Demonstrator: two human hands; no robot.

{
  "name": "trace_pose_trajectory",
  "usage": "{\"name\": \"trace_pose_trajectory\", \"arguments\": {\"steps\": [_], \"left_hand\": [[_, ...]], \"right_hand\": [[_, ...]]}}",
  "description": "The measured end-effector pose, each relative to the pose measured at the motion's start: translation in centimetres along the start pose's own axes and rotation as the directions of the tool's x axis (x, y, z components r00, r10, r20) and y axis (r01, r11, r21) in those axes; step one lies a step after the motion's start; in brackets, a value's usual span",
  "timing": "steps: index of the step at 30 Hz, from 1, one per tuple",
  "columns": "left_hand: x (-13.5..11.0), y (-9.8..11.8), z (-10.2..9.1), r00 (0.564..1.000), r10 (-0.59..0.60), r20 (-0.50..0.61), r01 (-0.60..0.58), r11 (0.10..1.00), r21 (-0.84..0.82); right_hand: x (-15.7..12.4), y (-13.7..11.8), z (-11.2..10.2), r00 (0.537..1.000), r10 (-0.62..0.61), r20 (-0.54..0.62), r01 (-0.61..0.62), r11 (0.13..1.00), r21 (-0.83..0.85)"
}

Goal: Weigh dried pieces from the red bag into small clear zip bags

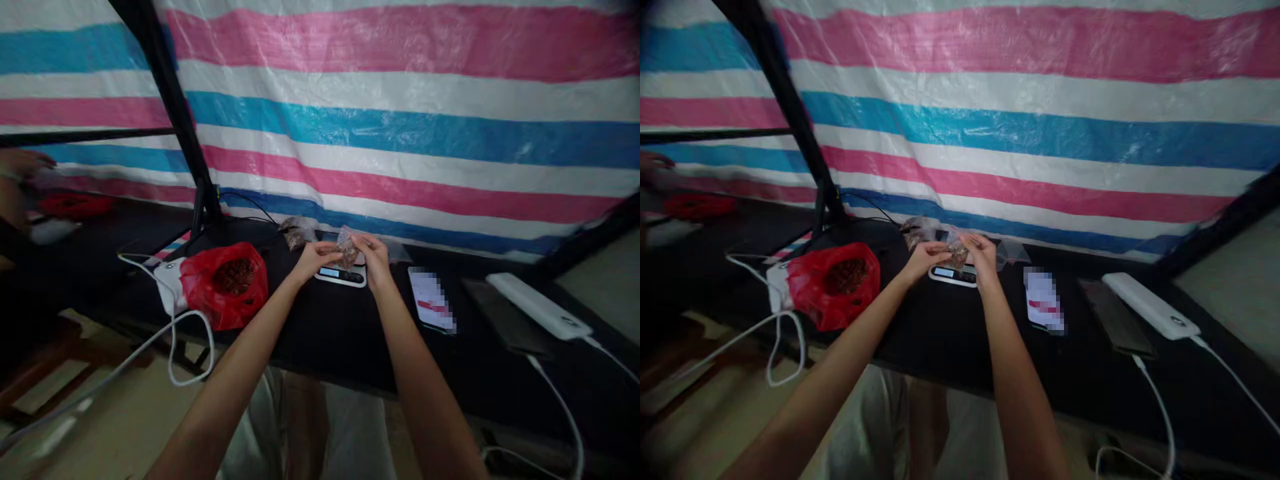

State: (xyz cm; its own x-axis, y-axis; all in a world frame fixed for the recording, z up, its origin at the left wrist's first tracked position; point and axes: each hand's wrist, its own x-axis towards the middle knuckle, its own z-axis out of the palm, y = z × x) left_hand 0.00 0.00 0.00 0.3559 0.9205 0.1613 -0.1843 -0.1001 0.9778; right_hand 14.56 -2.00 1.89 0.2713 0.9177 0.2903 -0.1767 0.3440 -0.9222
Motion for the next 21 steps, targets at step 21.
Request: {"name": "trace_pose_trajectory", "arguments": {"steps": [21], "left_hand": [[0.5, -0.5, -0.3, 0.95, 0.276, -0.15, -0.253, 0.955, 0.155]], "right_hand": [[0.2, 0.6, 0.5, 0.995, -0.087, 0.05, 0.094, 0.984, -0.151]]}}
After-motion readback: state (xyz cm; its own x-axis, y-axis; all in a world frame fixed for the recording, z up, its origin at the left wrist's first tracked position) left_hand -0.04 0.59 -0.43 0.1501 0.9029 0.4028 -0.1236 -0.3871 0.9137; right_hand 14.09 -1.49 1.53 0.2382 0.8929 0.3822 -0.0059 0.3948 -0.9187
